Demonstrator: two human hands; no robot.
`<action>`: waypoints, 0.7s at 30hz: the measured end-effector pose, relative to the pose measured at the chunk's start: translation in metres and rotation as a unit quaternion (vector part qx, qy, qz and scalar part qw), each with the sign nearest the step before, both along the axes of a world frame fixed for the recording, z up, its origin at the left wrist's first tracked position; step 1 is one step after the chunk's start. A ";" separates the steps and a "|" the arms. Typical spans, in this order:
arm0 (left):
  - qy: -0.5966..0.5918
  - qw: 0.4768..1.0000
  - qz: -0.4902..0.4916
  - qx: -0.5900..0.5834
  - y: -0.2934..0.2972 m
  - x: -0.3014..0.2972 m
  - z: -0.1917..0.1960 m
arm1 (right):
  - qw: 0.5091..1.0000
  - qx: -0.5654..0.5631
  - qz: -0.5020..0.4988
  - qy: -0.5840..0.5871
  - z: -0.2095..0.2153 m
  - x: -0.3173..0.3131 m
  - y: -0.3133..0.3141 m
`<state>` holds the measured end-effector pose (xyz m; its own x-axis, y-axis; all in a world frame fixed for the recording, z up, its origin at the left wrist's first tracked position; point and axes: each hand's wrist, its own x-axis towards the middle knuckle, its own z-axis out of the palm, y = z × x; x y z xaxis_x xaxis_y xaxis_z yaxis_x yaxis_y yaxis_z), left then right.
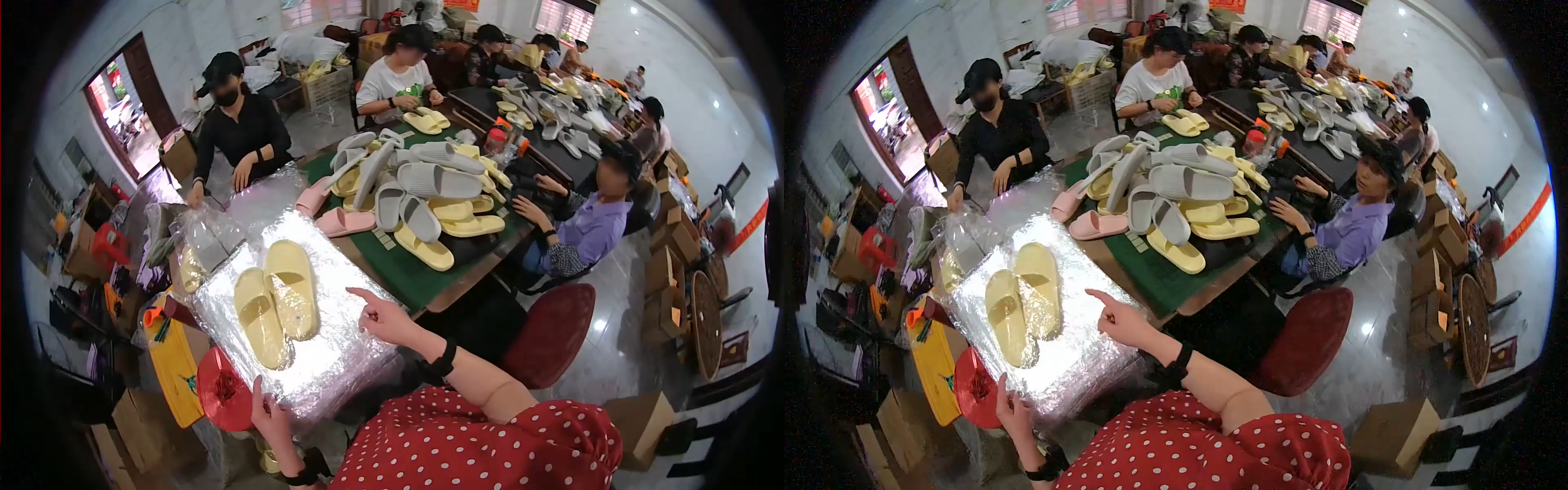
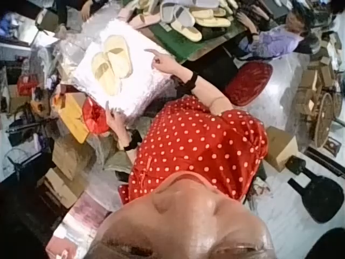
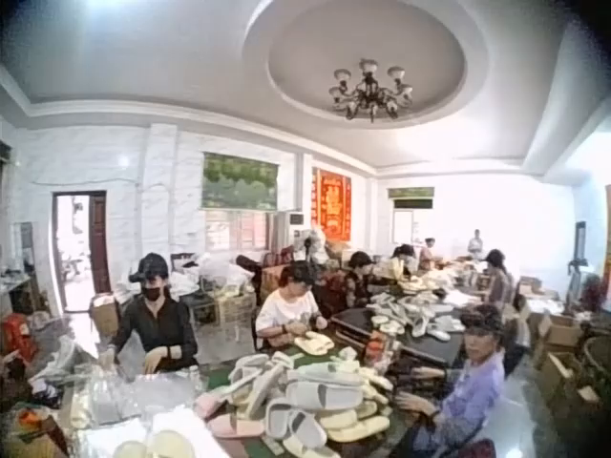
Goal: Placing pairs of slippers into plastic bags for packaging.
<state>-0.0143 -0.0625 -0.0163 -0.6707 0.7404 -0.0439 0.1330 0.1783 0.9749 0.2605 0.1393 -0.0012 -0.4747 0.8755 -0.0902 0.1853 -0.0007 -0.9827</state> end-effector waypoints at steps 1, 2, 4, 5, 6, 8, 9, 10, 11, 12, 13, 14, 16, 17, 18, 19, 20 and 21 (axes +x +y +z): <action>0.000 1.000 -0.029 0.008 0.000 -0.002 -0.002 | 0.997 0.062 0.039 0.000 -0.008 0.007 0.003; 0.000 0.998 -0.061 0.014 0.005 -0.001 -0.001 | 0.990 0.122 0.073 0.000 -0.011 0.013 0.005; -0.078 0.997 -0.025 0.002 -0.003 0.005 0.014 | 0.986 0.143 0.089 -0.009 -0.016 0.019 0.005; -0.077 0.997 -0.023 0.002 -0.004 0.004 0.011 | 0.987 0.125 0.094 0.036 -0.020 0.020 0.004; -0.077 0.995 -0.064 0.028 -0.005 0.002 0.005 | 0.986 0.107 0.099 0.080 -0.024 0.022 0.004; -0.083 0.986 -0.131 0.062 -0.007 -0.006 -0.002 | 0.989 0.059 0.124 0.058 -0.021 0.044 0.013; -0.110 0.983 -0.130 0.062 -0.016 -0.010 0.001 | 0.983 0.119 0.127 0.055 -0.020 0.037 0.009; -0.138 0.980 -0.130 0.063 -0.025 -0.011 0.005 | 0.974 0.179 0.129 0.049 -0.017 0.034 0.008; -0.139 0.980 -0.131 0.061 -0.028 -0.013 0.004 | 0.975 0.177 0.128 0.049 -0.012 0.035 0.005; -0.160 0.971 -0.158 0.084 -0.030 -0.014 0.002 | 0.966 0.228 0.119 0.007 -0.007 0.036 0.003; -0.180 0.960 -0.185 0.107 -0.031 -0.016 0.004 | 0.953 0.279 0.110 -0.033 -0.002 0.036 0.001; -0.180 0.960 -0.186 0.106 -0.033 -0.015 0.005 | 0.954 0.279 0.108 -0.033 -0.001 0.035 0.001; -0.097 0.981 -0.165 0.044 -0.035 -0.013 0.007 | 0.934 0.320 0.139 -0.077 0.001 0.034 0.000; -0.096 0.980 -0.166 0.043 -0.035 -0.015 0.005 | 0.935 0.319 0.137 -0.077 -0.001 0.035 0.001; 0.105 0.978 -0.182 -0.010 -0.033 -0.019 0.001 | 0.926 0.333 0.145 -0.100 -0.004 0.035 0.002; 0.302 0.932 -0.189 -0.064 -0.031 -0.019 0.003 | 0.918 0.345 0.152 -0.123 -0.004 0.035 0.001; 0.302 0.932 -0.191 -0.064 -0.029 -0.015 0.003 | 0.919 0.344 0.151 -0.123 -0.004 0.035 0.001; 0.389 0.908 -0.153 -0.042 -0.025 -0.007 0.002 | 0.907 0.381 0.127 -0.126 -0.004 0.035 0.001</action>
<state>-0.0217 -0.0876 -0.0140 -0.2866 0.9131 0.2901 0.8309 0.0861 0.5497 0.2957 0.1400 -0.0052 -0.7184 0.5941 0.3618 0.3031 0.7355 -0.6060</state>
